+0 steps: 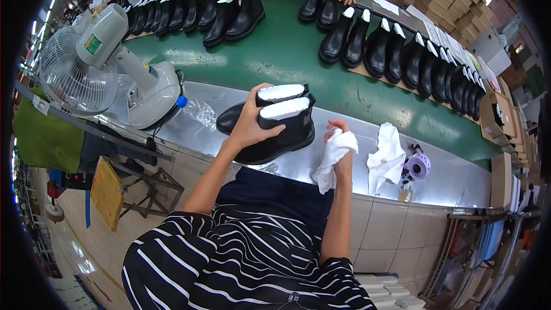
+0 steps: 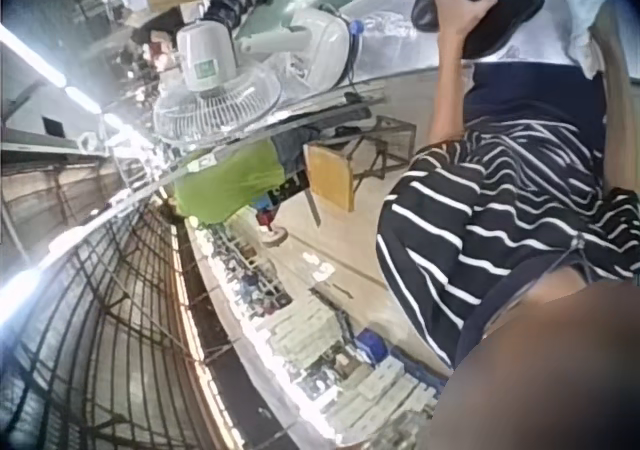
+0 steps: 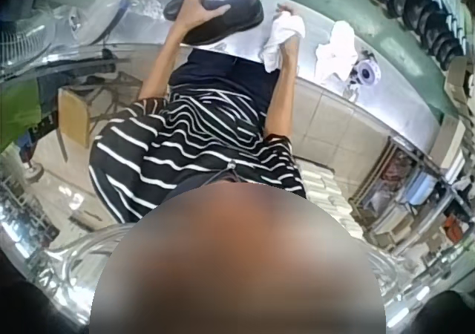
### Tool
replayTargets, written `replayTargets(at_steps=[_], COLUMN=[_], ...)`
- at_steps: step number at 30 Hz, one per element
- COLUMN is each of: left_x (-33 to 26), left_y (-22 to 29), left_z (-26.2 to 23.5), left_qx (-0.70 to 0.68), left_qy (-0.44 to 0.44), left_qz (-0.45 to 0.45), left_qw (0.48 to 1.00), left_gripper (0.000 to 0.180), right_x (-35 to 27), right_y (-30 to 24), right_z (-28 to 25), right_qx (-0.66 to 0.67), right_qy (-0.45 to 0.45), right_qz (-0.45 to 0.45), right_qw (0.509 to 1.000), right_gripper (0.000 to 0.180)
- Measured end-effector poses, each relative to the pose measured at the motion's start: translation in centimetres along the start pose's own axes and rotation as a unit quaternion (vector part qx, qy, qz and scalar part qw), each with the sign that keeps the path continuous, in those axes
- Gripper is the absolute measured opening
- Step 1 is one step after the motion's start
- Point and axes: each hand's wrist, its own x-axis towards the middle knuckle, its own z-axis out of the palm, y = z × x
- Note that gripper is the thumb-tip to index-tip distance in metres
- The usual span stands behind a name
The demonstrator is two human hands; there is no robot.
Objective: Cleaning and inspecting black leather boots on a manufacturing line.
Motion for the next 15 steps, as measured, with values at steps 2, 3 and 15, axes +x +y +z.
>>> replayTargets(at_steps=[2, 3, 15], left_x=[-0.6, -1.1, -11.6], left_y=[0.1, 0.6, 5.5], left_z=[-0.4, -1.0, -5.9], left_qx=[-0.046, -0.050, -0.173], left_qy=[0.009, 0.008, 0.134], left_qz=[-0.004, -0.005, -0.124], left_qw=[0.999, 0.999, 0.968], left_gripper=[0.042, 0.042, 0.056], right_x=[-0.6, -0.7, -4.3], right_y=[-2.8, -3.9, -10.2], right_z=[2.4, 3.5, 13.5], right_qx=[-0.114, -0.224, -0.389], right_qy=[-0.007, -0.020, -0.269], right_qz=[-0.078, -0.155, -0.233], right_qw=[0.990, 0.962, 0.850], right_gripper=[0.031, 0.038, 0.070])
